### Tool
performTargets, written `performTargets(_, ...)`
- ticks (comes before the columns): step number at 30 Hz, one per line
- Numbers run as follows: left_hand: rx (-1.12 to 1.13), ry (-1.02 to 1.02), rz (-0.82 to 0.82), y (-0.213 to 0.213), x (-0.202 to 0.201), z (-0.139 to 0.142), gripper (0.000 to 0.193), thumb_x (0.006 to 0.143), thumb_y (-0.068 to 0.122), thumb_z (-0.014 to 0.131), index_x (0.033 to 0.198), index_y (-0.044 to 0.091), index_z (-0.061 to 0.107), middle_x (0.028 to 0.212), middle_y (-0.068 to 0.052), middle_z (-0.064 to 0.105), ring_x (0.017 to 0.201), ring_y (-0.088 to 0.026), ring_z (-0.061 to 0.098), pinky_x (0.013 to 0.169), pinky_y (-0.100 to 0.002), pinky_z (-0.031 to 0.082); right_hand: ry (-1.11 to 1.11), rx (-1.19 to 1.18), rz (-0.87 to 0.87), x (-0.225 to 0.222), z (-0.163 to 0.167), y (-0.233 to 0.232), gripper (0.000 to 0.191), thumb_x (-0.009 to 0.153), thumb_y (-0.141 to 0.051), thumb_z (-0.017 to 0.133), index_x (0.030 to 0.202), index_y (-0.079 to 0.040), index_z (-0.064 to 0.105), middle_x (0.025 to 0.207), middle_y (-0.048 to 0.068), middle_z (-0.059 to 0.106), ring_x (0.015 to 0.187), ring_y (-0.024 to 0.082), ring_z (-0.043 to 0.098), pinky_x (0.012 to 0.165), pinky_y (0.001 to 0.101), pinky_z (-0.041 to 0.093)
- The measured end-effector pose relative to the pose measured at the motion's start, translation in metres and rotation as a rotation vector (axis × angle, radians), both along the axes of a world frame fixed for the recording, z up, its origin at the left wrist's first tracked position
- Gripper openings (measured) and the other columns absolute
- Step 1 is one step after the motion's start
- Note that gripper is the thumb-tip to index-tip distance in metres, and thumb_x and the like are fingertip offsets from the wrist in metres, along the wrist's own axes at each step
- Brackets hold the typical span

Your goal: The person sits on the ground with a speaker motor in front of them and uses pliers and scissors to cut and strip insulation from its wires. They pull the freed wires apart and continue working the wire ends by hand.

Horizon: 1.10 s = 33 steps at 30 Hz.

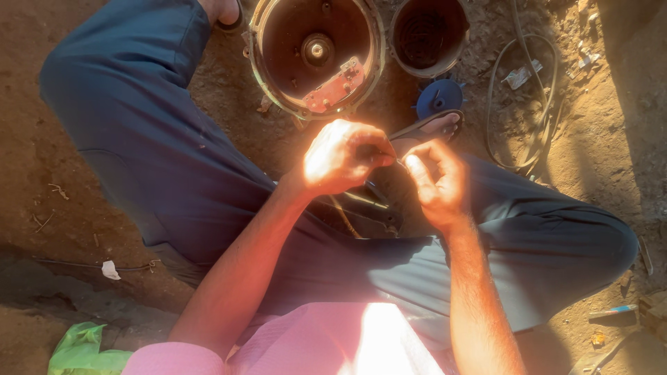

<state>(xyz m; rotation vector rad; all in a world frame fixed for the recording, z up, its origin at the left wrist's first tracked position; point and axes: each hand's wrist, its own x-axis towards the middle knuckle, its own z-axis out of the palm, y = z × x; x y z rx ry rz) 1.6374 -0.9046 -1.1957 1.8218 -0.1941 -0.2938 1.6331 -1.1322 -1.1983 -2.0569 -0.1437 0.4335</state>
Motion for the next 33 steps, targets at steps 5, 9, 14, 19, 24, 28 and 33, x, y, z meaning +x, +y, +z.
performTargets(5,-0.002,-0.241,-0.030,0.000,-0.007,-0.011,0.012,0.079,0.011,0.080,0.090,0.011,0.075,0.083,-0.004,0.071,0.082,-0.025,0.066,0.070,-0.037,0.052,0.553,0.434,-0.059,0.004,-0.024,-0.018,0.014,0.099,-0.014,0.063,0.091,-0.004,0.068,0.086,0.001,0.068,0.082,0.011,0.062,0.081,0.0268,0.049)
performTargets(9,0.030,-0.294,0.001,-0.004,-0.006,-0.013,0.014,0.077,0.012,0.082,0.090,0.014,0.075,0.084,-0.002,0.071,0.083,-0.024,0.067,0.071,-0.037,0.053,0.617,0.404,-0.062,0.006,-0.023,-0.023,0.018,0.101,-0.015,0.062,0.092,-0.002,0.070,0.085,0.004,0.070,0.083,0.014,0.065,0.080,0.0279,0.050)
performTargets(14,0.005,-0.102,0.019,-0.001,0.000,-0.002,0.014,0.080,0.013,0.079,0.093,0.015,0.076,0.082,-0.002,0.073,0.077,-0.022,0.069,0.065,-0.036,0.053,0.509,0.287,-0.116,0.010,-0.009,-0.011,0.015,0.097,-0.013,0.064,0.106,-0.003,0.072,0.097,0.003,0.072,0.087,0.013,0.067,0.083,0.0286,0.053)
performTargets(19,0.075,0.017,-0.025,0.001,0.004,0.007,0.008,0.082,0.017,0.079,0.089,0.015,0.076,0.076,-0.005,0.072,0.069,-0.024,0.067,0.063,-0.037,0.050,0.392,0.223,-0.036,0.010,-0.001,-0.006,0.016,0.092,-0.007,0.069,0.107,-0.002,0.070,0.105,0.003,0.074,0.098,0.010,0.067,0.091,0.0275,0.052)
performTargets(24,0.059,-0.078,-0.018,-0.002,0.001,-0.001,0.008,0.080,0.013,0.078,0.088,0.014,0.076,0.078,-0.005,0.073,0.074,-0.025,0.068,0.066,-0.037,0.052,0.354,0.178,-0.037,0.007,-0.016,-0.013,0.006,0.094,-0.008,0.069,0.098,-0.003,0.070,0.093,0.003,0.072,0.088,0.011,0.066,0.084,0.0272,0.053)
performTargets(28,-0.003,-0.195,0.008,-0.004,-0.003,-0.008,0.012,0.077,0.012,0.080,0.088,0.014,0.075,0.082,-0.006,0.071,0.080,-0.027,0.067,0.070,-0.038,0.052,0.464,0.359,-0.106,0.001,-0.036,-0.016,0.009,0.097,-0.011,0.064,0.090,-0.005,0.066,0.085,0.002,0.067,0.080,0.010,0.061,0.078,0.0266,0.050)
performTargets(33,0.019,-0.174,0.013,-0.005,-0.003,-0.007,0.013,0.077,0.011,0.079,0.088,0.014,0.075,0.083,-0.006,0.071,0.082,-0.027,0.067,0.070,-0.038,0.053,0.646,0.532,-0.157,-0.003,-0.043,-0.015,0.021,0.101,-0.015,0.061,0.084,-0.004,0.063,0.079,0.003,0.063,0.075,0.015,0.062,0.072,0.0288,0.049)
